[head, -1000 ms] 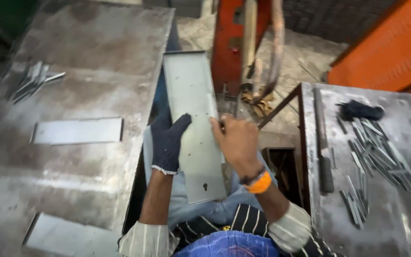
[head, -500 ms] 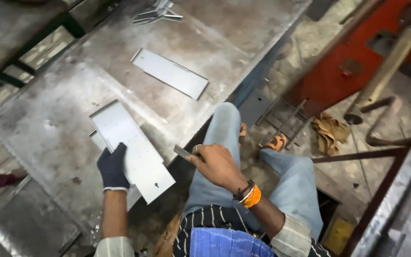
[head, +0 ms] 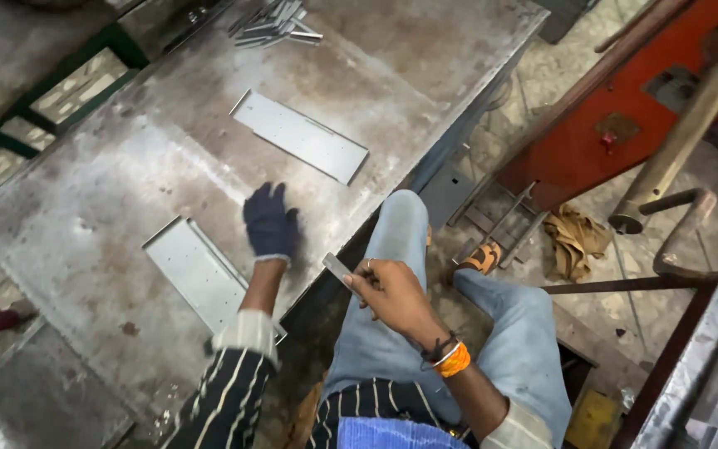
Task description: Using a spot welding machine to fuse small metal components onto a metal tray.
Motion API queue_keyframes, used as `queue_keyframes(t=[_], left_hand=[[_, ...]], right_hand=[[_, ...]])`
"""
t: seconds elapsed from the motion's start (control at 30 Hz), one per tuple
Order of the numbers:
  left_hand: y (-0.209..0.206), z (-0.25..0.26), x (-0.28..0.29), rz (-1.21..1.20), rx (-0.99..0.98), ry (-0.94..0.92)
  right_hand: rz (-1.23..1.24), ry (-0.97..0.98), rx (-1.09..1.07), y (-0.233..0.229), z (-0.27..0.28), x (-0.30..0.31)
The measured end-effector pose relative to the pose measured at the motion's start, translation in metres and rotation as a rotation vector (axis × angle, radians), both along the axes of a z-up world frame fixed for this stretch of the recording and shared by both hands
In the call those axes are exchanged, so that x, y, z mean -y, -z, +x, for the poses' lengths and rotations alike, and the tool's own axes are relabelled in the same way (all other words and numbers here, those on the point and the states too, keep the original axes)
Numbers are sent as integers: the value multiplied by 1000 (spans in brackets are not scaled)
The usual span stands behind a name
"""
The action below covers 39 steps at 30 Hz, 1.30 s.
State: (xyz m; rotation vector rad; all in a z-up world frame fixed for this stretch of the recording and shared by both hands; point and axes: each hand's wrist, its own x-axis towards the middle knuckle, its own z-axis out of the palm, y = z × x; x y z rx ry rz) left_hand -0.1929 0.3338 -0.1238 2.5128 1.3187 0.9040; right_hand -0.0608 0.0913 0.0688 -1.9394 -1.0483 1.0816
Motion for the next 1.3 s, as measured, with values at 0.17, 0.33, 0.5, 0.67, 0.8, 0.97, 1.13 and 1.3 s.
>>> queue_keyframes(t=[0.17, 0.33, 0.5, 0.67, 0.8, 0.97, 1.13, 1.3], left_hand=[[26, 82, -57, 253, -277, 158], [15, 104, -65, 219, -361, 164], [-9, 106, -30, 77, -424, 210], [-9, 86, -7, 348, -293, -107], [-30, 78, 0, 3, -373, -182], [-64, 91, -9, -401, -318, -73], [-124, 120, 1, -759, 137, 160], [-139, 152, 55, -1175, 532, 475]], right_hand=[[50, 128, -183, 13, 20, 3], [65, 216, -258, 46, 35, 11], [46, 246, -330, 51, 38, 10], [8, 227, -316, 50, 36, 8], [37, 243, -334, 60, 37, 8], [267, 387, -435, 81, 44, 13], [410, 588, -395, 79, 70, 15], [499, 806, -355, 60, 95, 40]])
